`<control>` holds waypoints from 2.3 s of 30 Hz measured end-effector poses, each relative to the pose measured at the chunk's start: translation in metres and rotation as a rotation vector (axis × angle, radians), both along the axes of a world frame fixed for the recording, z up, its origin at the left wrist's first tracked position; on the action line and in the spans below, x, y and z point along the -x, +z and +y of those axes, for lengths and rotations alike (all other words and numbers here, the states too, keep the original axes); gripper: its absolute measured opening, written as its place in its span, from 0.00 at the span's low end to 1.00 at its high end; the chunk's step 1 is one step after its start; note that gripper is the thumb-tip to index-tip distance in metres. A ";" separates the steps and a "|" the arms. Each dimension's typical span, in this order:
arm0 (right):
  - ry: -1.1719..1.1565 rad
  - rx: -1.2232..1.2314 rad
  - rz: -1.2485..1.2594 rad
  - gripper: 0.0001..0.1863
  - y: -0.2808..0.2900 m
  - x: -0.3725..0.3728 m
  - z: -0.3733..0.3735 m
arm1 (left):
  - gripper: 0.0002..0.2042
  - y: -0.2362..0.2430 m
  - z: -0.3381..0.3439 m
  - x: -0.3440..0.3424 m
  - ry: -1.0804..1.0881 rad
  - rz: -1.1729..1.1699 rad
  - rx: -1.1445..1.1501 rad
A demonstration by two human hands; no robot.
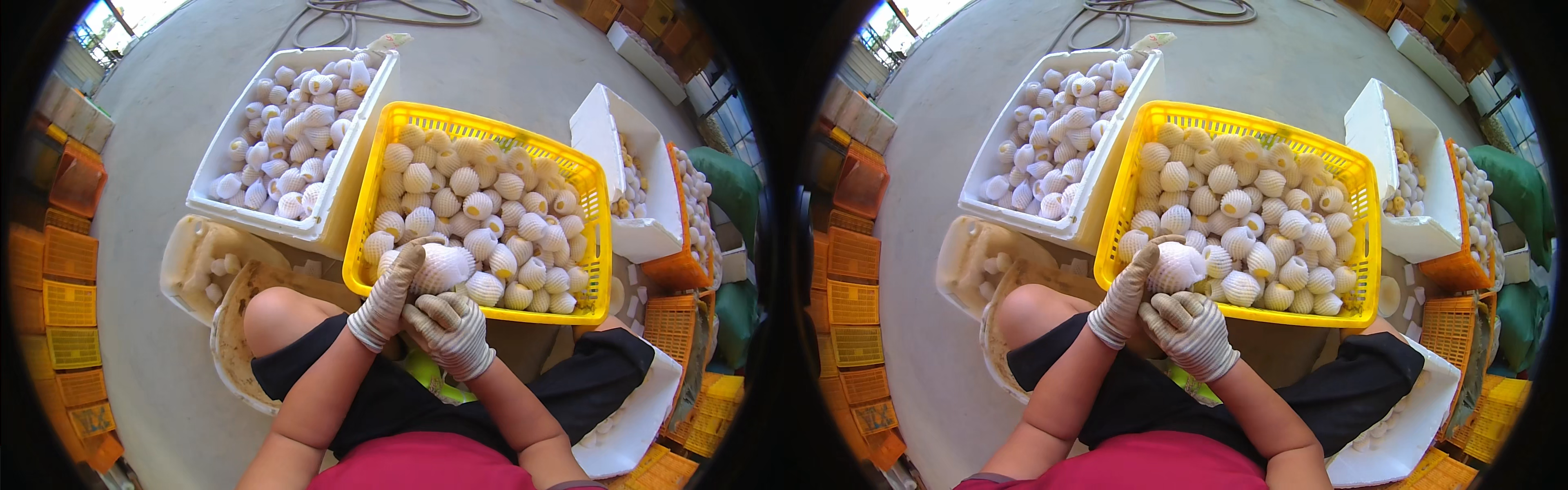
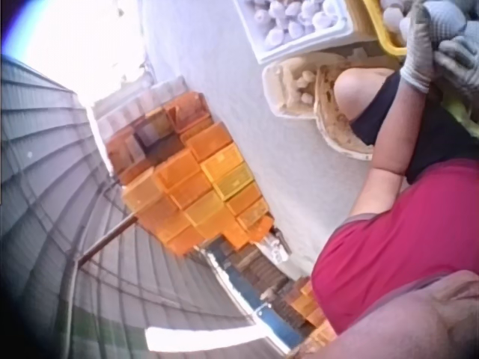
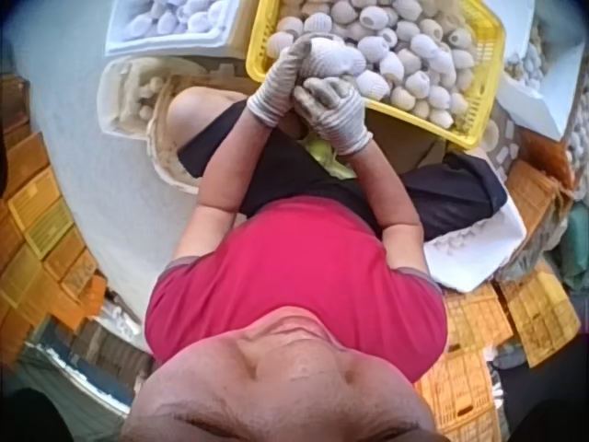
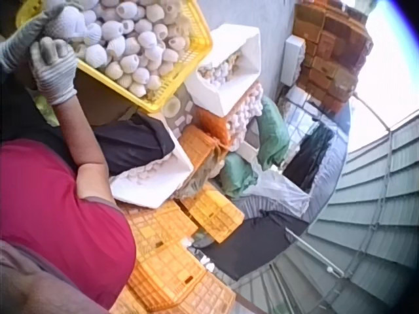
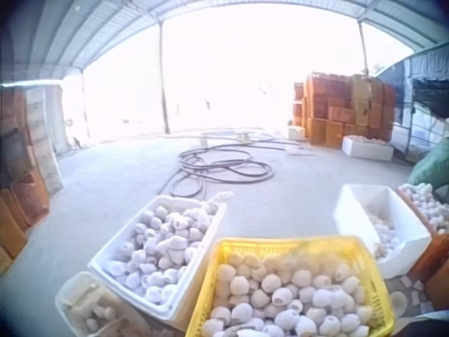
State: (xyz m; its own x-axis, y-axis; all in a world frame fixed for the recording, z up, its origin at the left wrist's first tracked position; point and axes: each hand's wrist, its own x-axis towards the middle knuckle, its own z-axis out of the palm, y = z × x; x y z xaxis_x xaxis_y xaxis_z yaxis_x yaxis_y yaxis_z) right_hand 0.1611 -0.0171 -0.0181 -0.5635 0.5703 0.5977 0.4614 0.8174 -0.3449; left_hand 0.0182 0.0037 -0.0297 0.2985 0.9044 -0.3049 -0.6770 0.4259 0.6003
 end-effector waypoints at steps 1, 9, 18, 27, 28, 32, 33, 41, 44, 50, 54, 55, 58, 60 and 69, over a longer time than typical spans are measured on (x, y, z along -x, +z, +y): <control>0.004 0.049 0.081 0.12 0.004 0.004 -0.004 | 0.30 0.000 0.000 0.004 0.023 -0.063 0.016; -0.363 0.691 0.259 0.19 -0.024 -0.023 0.047 | 0.33 0.044 -0.041 0.113 0.688 0.229 0.067; 0.159 0.794 -0.336 0.33 -0.074 0.035 0.095 | 0.22 -0.093 -0.185 0.254 0.877 1.074 0.524; 0.151 1.555 0.550 0.31 -0.084 0.019 0.087 | 0.17 -0.255 -0.249 0.240 0.723 1.032 1.113; 0.229 1.656 0.792 0.34 -0.080 0.010 0.083 | 0.16 -0.257 -0.246 0.242 0.736 1.023 1.120; 0.386 1.742 1.192 0.36 -0.060 -0.020 0.060 | 0.15 -0.217 -0.207 0.251 0.961 0.878 0.907; 0.420 1.759 1.262 0.36 -0.057 -0.025 0.057 | 0.15 -0.191 -0.188 0.251 1.032 0.809 0.773; 0.329 1.498 1.169 0.26 -0.038 -0.016 0.035 | 0.15 0.080 -0.061 0.122 0.649 0.949 -0.109; 0.384 1.498 1.172 0.26 -0.016 -0.010 0.032 | 0.21 0.064 -0.042 0.044 0.178 0.843 -0.056; 0.180 1.306 0.758 0.27 0.003 -0.008 0.025 | 0.27 -0.003 -0.038 0.003 -0.033 -0.072 0.036; -0.238 0.446 0.361 0.31 -0.002 -0.015 0.023 | 0.26 0.006 -0.035 0.008 -0.021 -0.067 0.009; -0.265 0.342 0.368 0.29 0.002 -0.015 0.022 | 0.26 0.005 -0.036 0.010 0.016 -0.055 0.012; -0.242 0.458 0.046 0.25 0.002 -0.008 0.021 | 0.25 -0.010 -0.035 0.010 0.097 -0.019 0.010; -0.225 0.514 0.050 0.21 0.001 -0.007 0.022 | 0.24 -0.012 -0.039 0.012 0.090 0.041 0.042; -0.237 0.376 0.169 0.04 -0.017 -0.001 0.024 | 0.25 -0.020 -0.032 0.017 0.104 0.084 0.157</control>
State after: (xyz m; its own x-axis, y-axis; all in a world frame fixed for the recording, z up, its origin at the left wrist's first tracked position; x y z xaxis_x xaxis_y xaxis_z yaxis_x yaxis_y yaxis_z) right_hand 0.1620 0.0066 -0.0347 -0.3045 0.8655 0.3976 0.5318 0.5008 -0.6829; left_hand 0.0012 -0.0278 -0.0498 0.1735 0.8683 -0.4647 -0.6728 0.4491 0.5879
